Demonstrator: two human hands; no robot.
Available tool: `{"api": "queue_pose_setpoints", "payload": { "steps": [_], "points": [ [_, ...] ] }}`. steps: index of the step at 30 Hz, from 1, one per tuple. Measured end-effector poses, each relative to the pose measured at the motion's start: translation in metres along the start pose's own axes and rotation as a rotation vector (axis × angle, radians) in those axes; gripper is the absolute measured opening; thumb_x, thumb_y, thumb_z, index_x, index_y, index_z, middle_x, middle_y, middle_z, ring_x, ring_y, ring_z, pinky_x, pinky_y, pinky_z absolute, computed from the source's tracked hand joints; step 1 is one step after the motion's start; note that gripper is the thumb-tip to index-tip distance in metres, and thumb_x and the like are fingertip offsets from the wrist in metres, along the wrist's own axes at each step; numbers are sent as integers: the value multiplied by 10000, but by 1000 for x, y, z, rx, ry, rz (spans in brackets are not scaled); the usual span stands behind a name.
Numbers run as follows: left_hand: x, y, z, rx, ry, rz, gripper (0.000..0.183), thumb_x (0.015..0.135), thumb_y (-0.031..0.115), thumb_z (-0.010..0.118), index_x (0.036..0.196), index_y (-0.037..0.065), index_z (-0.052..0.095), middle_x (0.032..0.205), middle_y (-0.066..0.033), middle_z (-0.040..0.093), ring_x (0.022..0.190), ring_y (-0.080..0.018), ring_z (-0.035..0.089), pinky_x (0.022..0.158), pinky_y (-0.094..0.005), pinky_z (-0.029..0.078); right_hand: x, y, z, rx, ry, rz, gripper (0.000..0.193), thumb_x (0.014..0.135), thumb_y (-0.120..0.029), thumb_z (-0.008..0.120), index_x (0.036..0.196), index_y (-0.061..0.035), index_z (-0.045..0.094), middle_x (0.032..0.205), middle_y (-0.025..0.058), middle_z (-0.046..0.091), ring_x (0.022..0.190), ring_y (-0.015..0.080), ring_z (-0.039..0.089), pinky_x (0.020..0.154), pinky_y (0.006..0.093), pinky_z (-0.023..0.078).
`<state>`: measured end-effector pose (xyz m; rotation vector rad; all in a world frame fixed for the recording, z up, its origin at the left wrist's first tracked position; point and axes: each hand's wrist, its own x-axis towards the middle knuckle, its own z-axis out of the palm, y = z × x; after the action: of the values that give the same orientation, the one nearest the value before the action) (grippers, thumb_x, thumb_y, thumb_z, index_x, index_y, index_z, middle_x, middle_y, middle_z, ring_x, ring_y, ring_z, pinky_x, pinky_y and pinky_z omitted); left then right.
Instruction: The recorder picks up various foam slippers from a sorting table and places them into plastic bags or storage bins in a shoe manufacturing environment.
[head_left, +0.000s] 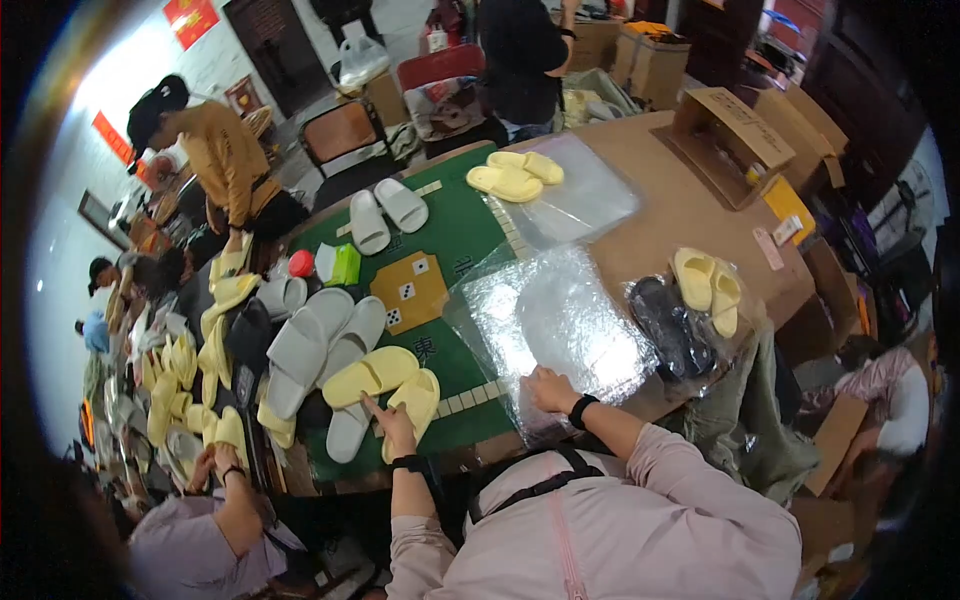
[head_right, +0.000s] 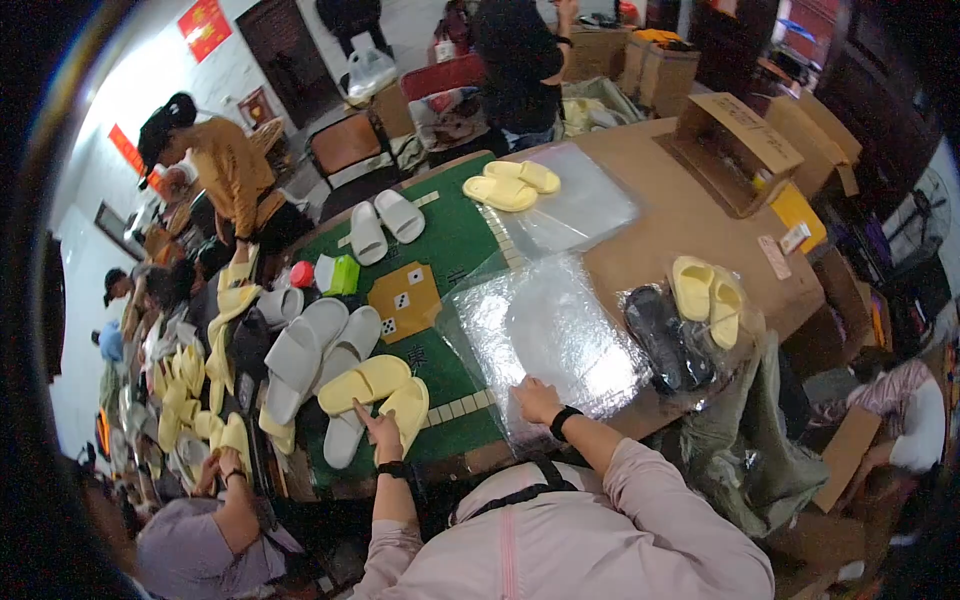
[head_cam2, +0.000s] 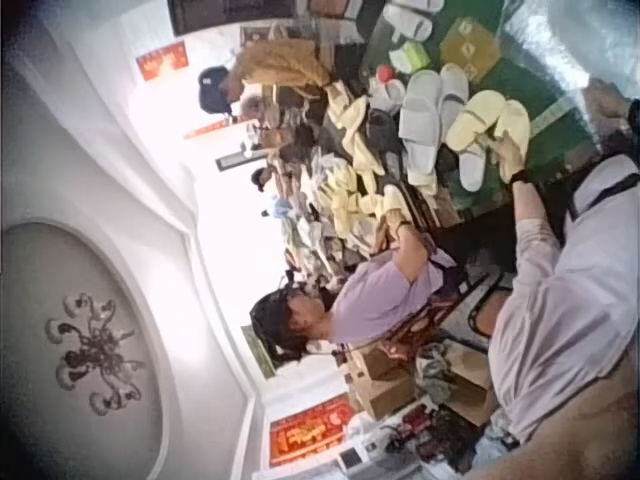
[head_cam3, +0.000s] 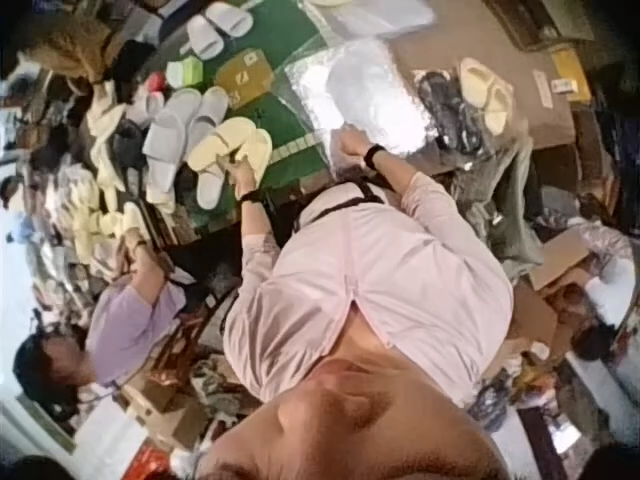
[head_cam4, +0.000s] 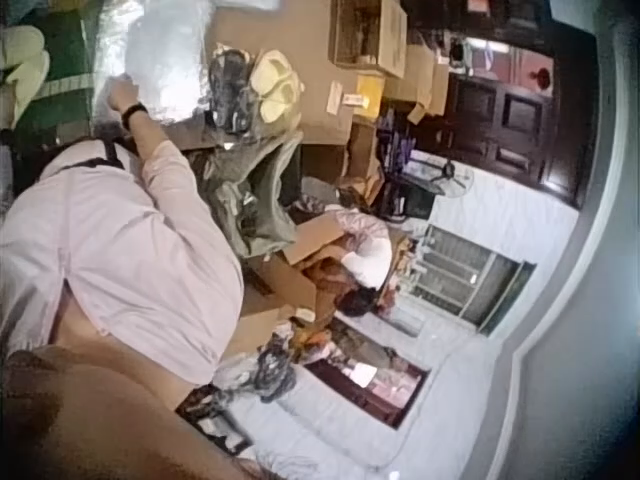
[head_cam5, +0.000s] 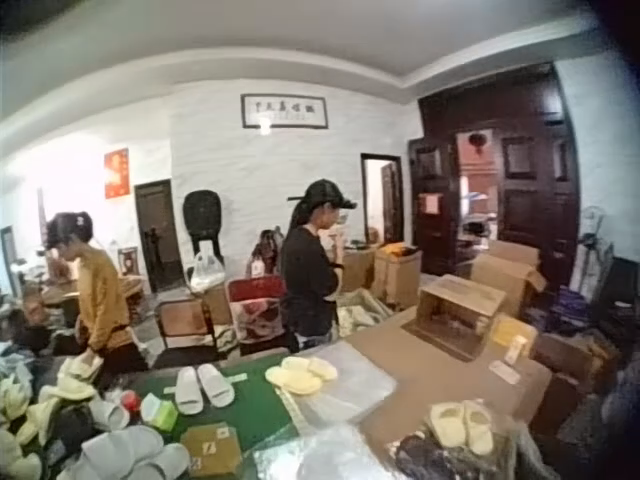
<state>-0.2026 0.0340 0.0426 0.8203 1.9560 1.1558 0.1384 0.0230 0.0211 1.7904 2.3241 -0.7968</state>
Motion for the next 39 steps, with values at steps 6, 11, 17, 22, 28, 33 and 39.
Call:
{"api": "queue_pose_setpoints", "payload": {
  "steps": [6, 11, 17, 22, 28, 33, 39],
  "points": [
    [82, -46, -28, 4, -72, 178, 701, 799, -19, 554, 1388, 41, 179, 1237, -165, 468, 1054, -262, 524, 844, -336, 453, 9, -44, 5, 81, -32, -63, 465, 777, -199, 533, 1234, -185, 451, 1234, 184, 419, 1188, 340, 406, 835, 532, 414],
    [28, 48, 24, -360, -281, -167, 409, 891, 150, 515, 1258, 27, 380, 1098, -124, 532, 944, -253, 562, 785, -364, 492, 7, -4, 14, 470, -85, 151, 390, 768, -213, 547, 1136, -89, 515, 1252, 176, 420, 1159, 340, 431, 877, 470, 414],
    [-56, 120, 76, -871, -596, -208, 332, 918, 226, 463, 1158, -3, 454, 1116, -121, 520, 968, -231, 544, 824, -383, 472, -1, 2, 29, 303, -27, -146, 407, 762, -267, 541, 1051, 18, 574, 1354, 212, 334, 1195, 340, 409, 933, 449, 395],
    [-90, 142, 154, -486, -935, -266, 459, 899, 258, 501, 1281, 37, 373, 1199, -153, 510, 1098, -249, 496, 922, -363, 409, -11, -21, 25, -229, -130, -340, 476, 775, -268, 540, 1128, 50, 517, 1338, 217, 380, 1218, 336, 396, 975, 428, 356],
    [-104, 142, 161, -10, -771, 28, 612, 844, 279, 597, 1343, 56, 321, 1247, -204, 458, 1020, -259, 528, 827, -338, 449, -55, -35, -40, 463, -841, -485, 525, 920, -427, 431, 1294, -59, 438, 1268, 120, 504, 1190, 249, 436, 1020, 337, 307],
    [-89, 148, 105, -71, -495, -25, 582, 844, 233, 604, 1332, 56, 341, 1317, -205, 377, 1154, -305, 432, 890, -386, 406, -24, 3, -24, 826, -813, -421, 585, 866, -380, 518, 1301, -5, 413, 1231, 156, 531, 1088, 226, 517, 940, 319, 390],
    [-31, 107, -16, -21, -45, -29, 612, 795, 151, 656, 1324, 74, 358, 1283, -183, 406, 1130, -273, 439, 881, -361, 404, 3, -60, -93, 412, -745, -457, 575, 857, -364, 539, 1308, -31, 414, 1209, 138, 543, 1082, 227, 519, 925, 316, 394]
  ]
}}
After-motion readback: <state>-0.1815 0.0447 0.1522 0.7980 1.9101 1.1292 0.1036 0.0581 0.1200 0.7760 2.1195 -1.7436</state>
